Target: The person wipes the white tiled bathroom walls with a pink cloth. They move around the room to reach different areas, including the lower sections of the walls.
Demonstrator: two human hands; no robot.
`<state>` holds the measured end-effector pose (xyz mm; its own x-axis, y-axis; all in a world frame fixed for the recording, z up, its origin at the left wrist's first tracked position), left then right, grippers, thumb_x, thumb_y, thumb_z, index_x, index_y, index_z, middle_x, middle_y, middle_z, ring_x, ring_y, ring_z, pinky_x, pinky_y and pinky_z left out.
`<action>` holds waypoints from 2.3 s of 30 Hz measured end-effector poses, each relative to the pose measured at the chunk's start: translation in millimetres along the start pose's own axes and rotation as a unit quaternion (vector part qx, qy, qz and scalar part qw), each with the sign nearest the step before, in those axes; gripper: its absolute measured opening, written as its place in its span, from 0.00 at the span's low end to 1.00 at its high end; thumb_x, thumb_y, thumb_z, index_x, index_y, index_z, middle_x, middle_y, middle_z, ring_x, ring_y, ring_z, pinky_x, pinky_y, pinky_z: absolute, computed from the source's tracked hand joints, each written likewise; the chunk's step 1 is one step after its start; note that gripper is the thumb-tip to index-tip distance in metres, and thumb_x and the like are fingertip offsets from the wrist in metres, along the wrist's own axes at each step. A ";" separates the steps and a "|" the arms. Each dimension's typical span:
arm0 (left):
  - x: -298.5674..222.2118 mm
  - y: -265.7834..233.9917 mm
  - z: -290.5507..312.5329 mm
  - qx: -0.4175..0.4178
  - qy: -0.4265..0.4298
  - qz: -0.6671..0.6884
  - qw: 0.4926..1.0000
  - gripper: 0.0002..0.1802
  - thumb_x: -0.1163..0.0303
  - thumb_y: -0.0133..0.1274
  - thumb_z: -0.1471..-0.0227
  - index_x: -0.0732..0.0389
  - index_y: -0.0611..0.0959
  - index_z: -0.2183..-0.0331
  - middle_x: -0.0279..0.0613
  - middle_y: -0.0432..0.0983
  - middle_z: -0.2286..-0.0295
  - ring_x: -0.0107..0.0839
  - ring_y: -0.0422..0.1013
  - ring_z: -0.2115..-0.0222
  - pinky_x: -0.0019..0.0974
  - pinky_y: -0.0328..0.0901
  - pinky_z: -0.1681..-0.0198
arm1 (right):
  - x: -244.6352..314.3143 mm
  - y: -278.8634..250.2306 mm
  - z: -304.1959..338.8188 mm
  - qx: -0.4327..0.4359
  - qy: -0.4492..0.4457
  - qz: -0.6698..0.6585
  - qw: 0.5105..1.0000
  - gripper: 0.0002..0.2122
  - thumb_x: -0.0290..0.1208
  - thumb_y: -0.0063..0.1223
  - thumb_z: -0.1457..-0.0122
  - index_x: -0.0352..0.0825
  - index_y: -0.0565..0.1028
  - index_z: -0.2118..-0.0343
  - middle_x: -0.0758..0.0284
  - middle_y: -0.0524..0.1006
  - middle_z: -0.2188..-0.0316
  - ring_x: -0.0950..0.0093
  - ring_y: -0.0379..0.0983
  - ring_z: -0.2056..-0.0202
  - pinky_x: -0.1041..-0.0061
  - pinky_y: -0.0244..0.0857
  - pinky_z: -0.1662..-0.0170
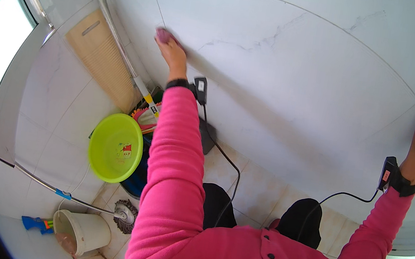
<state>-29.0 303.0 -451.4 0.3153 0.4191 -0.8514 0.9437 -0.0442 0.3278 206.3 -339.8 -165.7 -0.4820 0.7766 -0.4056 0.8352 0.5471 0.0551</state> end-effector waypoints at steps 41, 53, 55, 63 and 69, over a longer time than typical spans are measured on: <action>-283.5 218.1 392.2 0.274 0.511 -0.143 0.802 0.36 0.80 0.53 0.54 0.56 0.65 0.42 0.50 0.56 0.41 0.53 0.54 0.41 0.53 0.51 0.41 | 20.5 -9.4 2.2 -0.037 0.116 -0.137 0.983 0.16 0.29 0.52 0.45 0.51 0.75 0.52 0.78 0.70 0.44 0.73 0.63 0.42 0.63 0.50 0.37; -208.8 136.7 146.6 0.099 0.295 0.033 0.950 0.25 0.74 0.40 0.39 0.63 0.62 0.41 0.46 0.60 0.44 0.38 0.54 0.41 0.35 0.48 0.38 | 17.4 -8.3 5.1 -0.045 0.089 -0.120 0.988 0.17 0.28 0.50 0.42 0.51 0.76 0.50 0.79 0.69 0.43 0.75 0.61 0.40 0.65 0.47 0.35; -160.9 109.9 104.1 0.098 0.243 0.054 0.963 0.26 0.72 0.40 0.38 0.65 0.59 0.40 0.43 0.61 0.46 0.34 0.55 0.42 0.34 0.49 0.39 | 15.5 -7.8 4.5 -0.046 0.080 -0.111 0.990 0.16 0.29 0.50 0.41 0.51 0.76 0.50 0.79 0.70 0.43 0.74 0.61 0.40 0.65 0.48 0.35; 0.5 -2.5 50.6 0.085 -0.093 -0.081 0.989 0.19 0.68 0.39 0.38 0.59 0.67 0.46 0.34 0.69 0.60 0.23 0.65 0.62 0.26 0.62 0.58 | 24.0 -11.0 3.0 -0.099 0.017 -0.121 0.988 0.15 0.32 0.45 0.37 0.49 0.74 0.48 0.75 0.71 0.44 0.72 0.60 0.39 0.67 0.46 0.35; -9.9 24.4 110.7 0.012 -0.084 0.041 0.996 0.27 0.67 0.40 0.40 0.60 0.60 0.41 0.47 0.62 0.46 0.38 0.62 0.48 0.36 0.58 0.46 | 26.9 -10.6 2.1 -0.052 0.050 -0.066 0.995 0.16 0.21 0.44 0.44 0.35 0.75 0.53 0.57 0.70 0.44 0.57 0.61 0.41 0.55 0.47 0.36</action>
<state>2.0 197.4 -480.3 0.4018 0.2552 -0.8794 0.9156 -0.0939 0.3911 185.0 -325.4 -179.1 -0.6139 0.7199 -0.3238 0.7335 0.6719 0.1030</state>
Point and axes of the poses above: each hand's wrist, its own z-axis away from the middle knuckle, its own y-axis out of the palm, x = y × z, the point moved 7 cm from there along -z, towards the middle knuckle
